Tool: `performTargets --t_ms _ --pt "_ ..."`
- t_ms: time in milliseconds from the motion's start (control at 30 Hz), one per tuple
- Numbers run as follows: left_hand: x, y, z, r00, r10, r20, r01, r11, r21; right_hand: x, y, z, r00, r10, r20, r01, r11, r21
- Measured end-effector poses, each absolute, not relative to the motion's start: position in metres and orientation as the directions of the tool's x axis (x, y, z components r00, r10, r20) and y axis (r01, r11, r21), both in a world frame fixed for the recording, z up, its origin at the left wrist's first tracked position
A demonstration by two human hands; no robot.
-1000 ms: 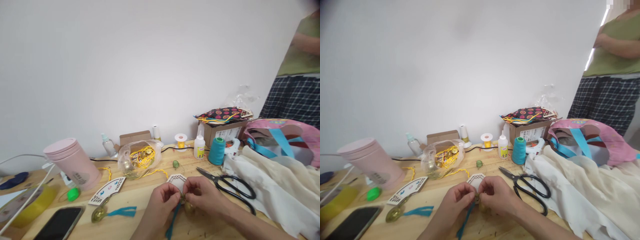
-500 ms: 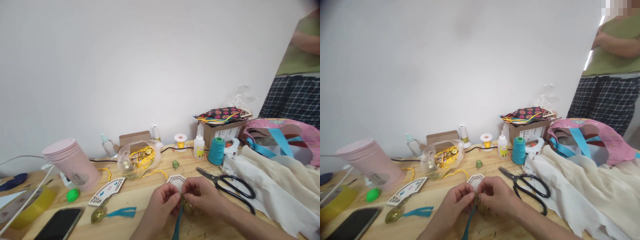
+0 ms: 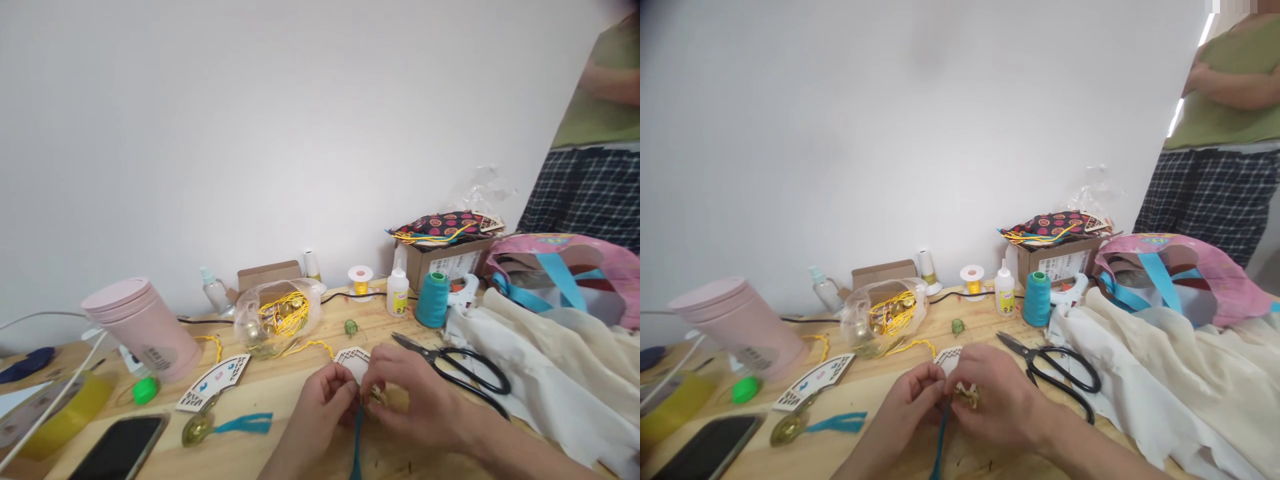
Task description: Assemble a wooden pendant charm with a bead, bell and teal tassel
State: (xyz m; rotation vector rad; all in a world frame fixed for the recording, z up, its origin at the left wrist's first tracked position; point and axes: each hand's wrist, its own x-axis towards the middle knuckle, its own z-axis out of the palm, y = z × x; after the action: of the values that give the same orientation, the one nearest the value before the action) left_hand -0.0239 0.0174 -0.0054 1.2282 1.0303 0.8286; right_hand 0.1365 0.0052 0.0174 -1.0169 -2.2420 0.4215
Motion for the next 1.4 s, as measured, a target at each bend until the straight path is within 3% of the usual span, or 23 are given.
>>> performTargets --t_ms 167,267,367,533,733,900,1167,1400 --pt "-0.024 0.018 -0.004 0.333 0.925 -0.182 0.006 0.191 0.982 0.129 -0.004 0.013 -0.744 0.564 0.359 0.579 0.812 -0.075" --pt "-0.024 0.018 -0.005 0.334 0.924 -0.187 0.008 0.196 0.981 0.126 -0.004 0.002 -0.778 0.522 0.349 0.572 0.818 0.052" --pt "-0.023 0.017 -0.004 0.325 0.926 -0.193 0.011 0.2 0.98 0.125 -0.002 -0.003 -0.772 0.491 0.403 0.565 0.821 0.082" --pt "-0.023 0.018 -0.002 0.283 0.943 -0.177 0.018 0.18 0.984 0.129 -0.002 0.008 -0.739 0.481 0.472 0.521 0.852 -0.053" --pt "-0.026 0.02 -0.003 0.271 0.947 -0.172 -0.014 0.183 0.983 0.136 0.001 0.01 -0.581 0.578 0.573 0.465 0.813 -0.35" --pt "-0.025 0.02 -0.005 0.244 0.947 -0.206 -0.051 0.225 0.973 0.14 0.004 0.008 -0.475 0.723 0.503 0.402 0.686 -0.607" --pt "-0.028 0.02 -0.009 0.27 0.936 -0.224 -0.186 0.279 0.942 0.14 0.004 0.009 -0.502 0.761 0.411 0.28 0.593 -0.755" --pt "-0.027 0.019 -0.006 0.246 0.941 -0.233 -0.182 0.281 0.942 0.14 0.01 0.004 -0.448 0.816 0.365 0.303 0.523 -0.796"
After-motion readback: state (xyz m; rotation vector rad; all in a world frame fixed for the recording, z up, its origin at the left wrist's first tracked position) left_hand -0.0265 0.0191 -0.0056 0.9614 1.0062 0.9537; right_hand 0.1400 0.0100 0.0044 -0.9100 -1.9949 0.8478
